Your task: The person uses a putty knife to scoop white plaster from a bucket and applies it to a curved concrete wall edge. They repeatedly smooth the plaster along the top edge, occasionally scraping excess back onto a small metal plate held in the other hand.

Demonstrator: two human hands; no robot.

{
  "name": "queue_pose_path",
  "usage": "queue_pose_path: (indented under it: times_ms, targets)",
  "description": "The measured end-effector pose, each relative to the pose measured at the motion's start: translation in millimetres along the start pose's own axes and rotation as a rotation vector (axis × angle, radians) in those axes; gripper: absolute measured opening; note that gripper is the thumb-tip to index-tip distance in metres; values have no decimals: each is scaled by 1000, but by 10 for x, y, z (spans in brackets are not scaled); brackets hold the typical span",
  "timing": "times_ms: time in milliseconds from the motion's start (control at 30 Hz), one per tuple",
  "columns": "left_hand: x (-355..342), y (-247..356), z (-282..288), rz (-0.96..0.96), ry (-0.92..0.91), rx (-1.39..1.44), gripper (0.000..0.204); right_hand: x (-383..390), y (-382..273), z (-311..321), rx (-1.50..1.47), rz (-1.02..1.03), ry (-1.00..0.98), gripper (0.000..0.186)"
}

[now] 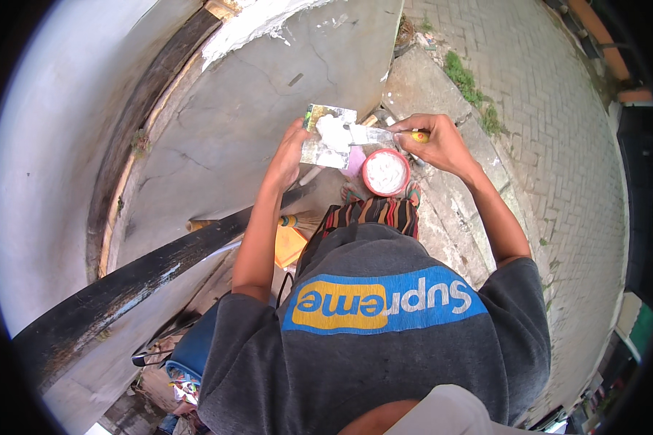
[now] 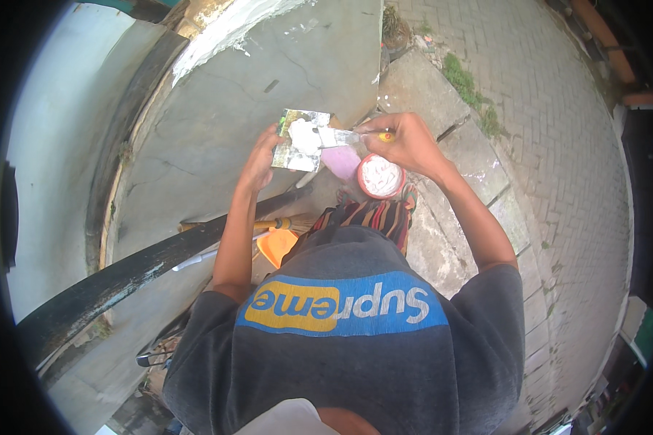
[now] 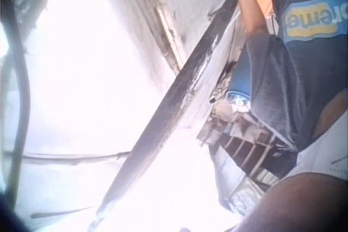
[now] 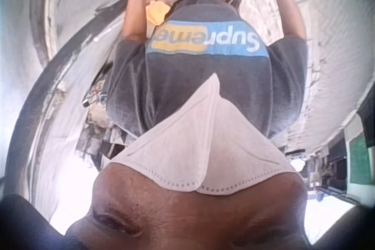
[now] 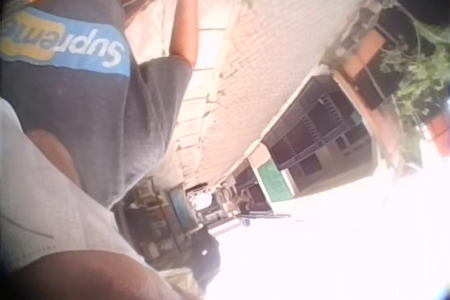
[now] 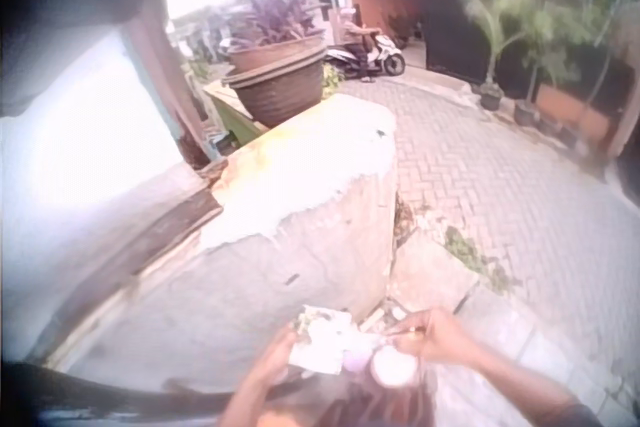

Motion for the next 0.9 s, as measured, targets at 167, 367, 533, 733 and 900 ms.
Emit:
queue_pose_path:
  times_ms: [167, 367, 533, 733, 900]
  targets:
    - [-174, -217, 44, 138, -158, -82, 41, 111, -545, 7, 272, 413, -20, 21]
    - [-255, -420, 3, 235, -234, -193, 31, 277, -1050, -195, 512, 920, -80, 18]
    - [-318, -579, -7, 260, -205, -151, 28, 2, -947, -430, 511, 802, -385, 21]
    - [-273, -483, -27, 207, -227, -157, 36, -448, -228, -455, -237, 213, -567, 22]
    - [-174, -338, 143, 136, -262, 67, 54, -486, -148, -301, -506, -175, -459, 20]
Point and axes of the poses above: each hand's wrist, its own x-axis away from the middle knuckle, its own z-axis out of the back of the hand, y = z × x, the point moved 9 cm from there along -x, towards the middle knuckle, and after that the axes turned 10 degrees about y, right-handed, at the moved point
